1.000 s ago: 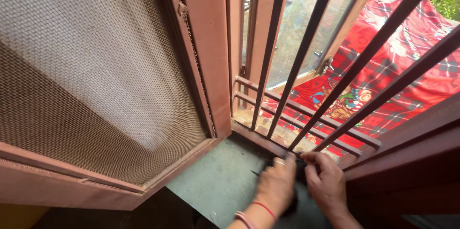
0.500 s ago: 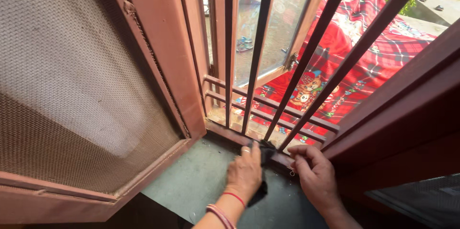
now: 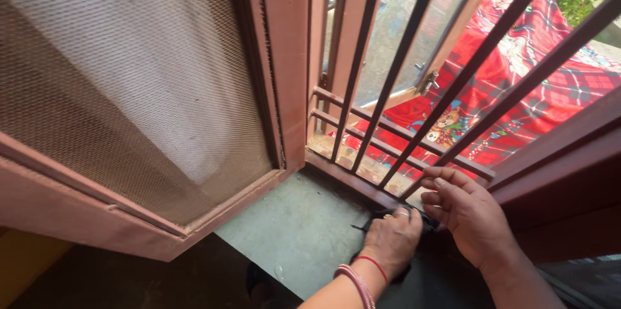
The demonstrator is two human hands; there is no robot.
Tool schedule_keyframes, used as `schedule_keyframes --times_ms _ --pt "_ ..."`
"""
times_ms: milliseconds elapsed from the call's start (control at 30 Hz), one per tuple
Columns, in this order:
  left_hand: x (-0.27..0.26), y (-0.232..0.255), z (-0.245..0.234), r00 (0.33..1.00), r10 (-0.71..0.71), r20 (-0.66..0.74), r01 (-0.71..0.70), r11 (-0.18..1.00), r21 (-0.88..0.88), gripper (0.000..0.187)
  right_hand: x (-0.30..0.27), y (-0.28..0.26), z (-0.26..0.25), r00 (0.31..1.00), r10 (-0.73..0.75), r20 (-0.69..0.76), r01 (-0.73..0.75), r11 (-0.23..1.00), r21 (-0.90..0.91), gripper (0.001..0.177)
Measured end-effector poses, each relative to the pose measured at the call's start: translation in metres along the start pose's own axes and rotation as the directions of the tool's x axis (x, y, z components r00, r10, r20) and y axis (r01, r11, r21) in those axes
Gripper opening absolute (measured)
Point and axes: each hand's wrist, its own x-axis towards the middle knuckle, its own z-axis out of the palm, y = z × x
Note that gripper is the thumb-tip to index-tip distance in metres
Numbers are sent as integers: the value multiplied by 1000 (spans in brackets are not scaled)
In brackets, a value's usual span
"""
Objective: The person cleans a window with a metal grille and a mesh screen using a dark cloth. They wipe the metal bars, the screen, and the window frame. At one point, they use a spray bottle to apply liquid to the cloth before continuing to wipe the window.
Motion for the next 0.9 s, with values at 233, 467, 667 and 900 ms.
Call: schedule_keyframes --times_ms 233,467,667,900 --pt "0 -14 -15 981 196 -14 -196 981 10 32 5 -3 7 1000 8 -14 -8 1000 -6 27" --pt "13 -1 3 997 70 34 -70 998 -5 15 -6 -4 3 999 40 9 -40 998 -41 31" --pt "4 5 -17 998 -1 -68 -13 978 -206 38 -13 -7 5 1000 9 19 -9 1000 -24 32" --pt "24 -10 -5 973 -32 -231 20 998 -56 14 -12 -11 4 999 13 42 -16 997 69 33"
